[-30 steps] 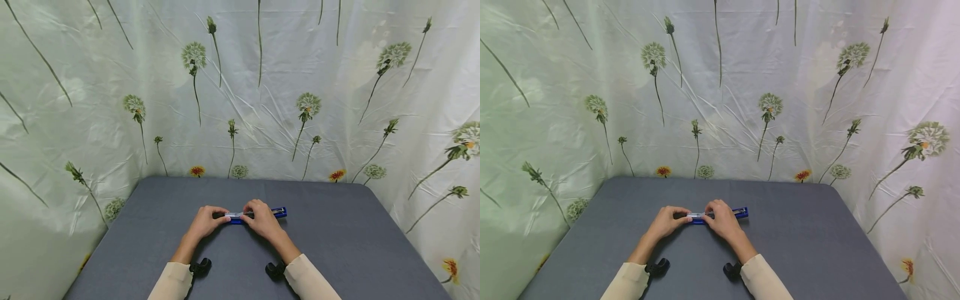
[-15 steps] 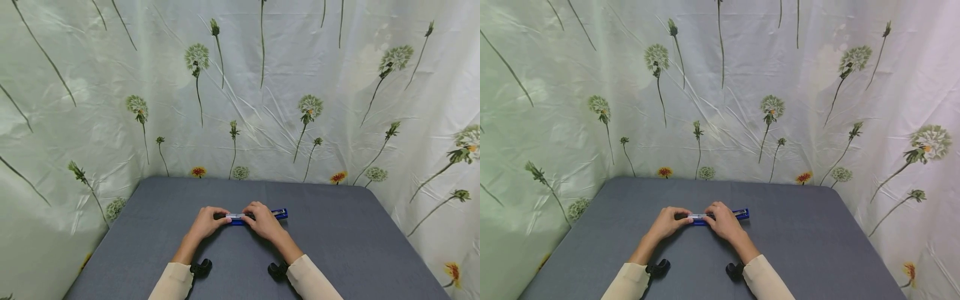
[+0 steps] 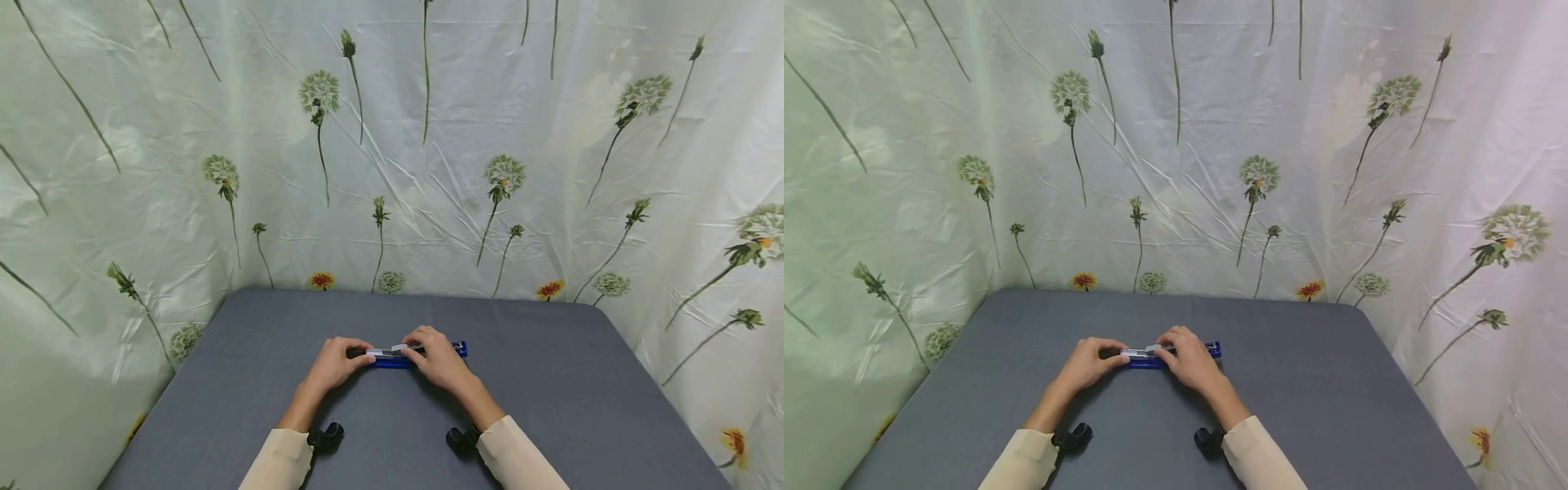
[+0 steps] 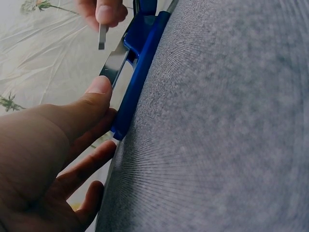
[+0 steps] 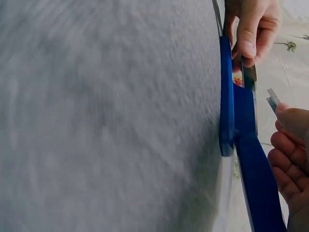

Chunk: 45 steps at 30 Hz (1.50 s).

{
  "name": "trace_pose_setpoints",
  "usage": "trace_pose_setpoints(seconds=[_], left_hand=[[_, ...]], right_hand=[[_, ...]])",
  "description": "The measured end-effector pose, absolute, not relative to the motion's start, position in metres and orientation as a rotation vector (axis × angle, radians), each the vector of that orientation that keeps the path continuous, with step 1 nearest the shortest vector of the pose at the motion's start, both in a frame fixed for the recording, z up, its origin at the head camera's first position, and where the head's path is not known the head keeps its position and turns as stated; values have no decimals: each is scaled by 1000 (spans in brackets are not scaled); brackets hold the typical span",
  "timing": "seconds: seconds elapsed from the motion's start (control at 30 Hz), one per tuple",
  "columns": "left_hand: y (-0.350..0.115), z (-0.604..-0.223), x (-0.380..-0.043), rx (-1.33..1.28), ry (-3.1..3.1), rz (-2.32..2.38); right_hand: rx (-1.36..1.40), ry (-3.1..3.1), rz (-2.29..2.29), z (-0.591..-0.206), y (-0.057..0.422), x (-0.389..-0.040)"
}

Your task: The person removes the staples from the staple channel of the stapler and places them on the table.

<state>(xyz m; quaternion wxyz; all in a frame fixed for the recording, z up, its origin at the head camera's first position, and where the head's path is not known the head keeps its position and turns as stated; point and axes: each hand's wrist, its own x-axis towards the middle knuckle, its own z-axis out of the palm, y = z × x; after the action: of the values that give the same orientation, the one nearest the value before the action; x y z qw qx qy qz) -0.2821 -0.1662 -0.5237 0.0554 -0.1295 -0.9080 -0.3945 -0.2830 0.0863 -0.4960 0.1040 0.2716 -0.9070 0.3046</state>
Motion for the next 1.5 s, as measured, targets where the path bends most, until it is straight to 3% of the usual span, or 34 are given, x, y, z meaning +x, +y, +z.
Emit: trace_pose_setpoints(seconds=[1.5], left_hand=[[-167,-526,-283,-398,-2755,-1186]], right_hand=[[695,-2567,1007,-483,178,-281]])
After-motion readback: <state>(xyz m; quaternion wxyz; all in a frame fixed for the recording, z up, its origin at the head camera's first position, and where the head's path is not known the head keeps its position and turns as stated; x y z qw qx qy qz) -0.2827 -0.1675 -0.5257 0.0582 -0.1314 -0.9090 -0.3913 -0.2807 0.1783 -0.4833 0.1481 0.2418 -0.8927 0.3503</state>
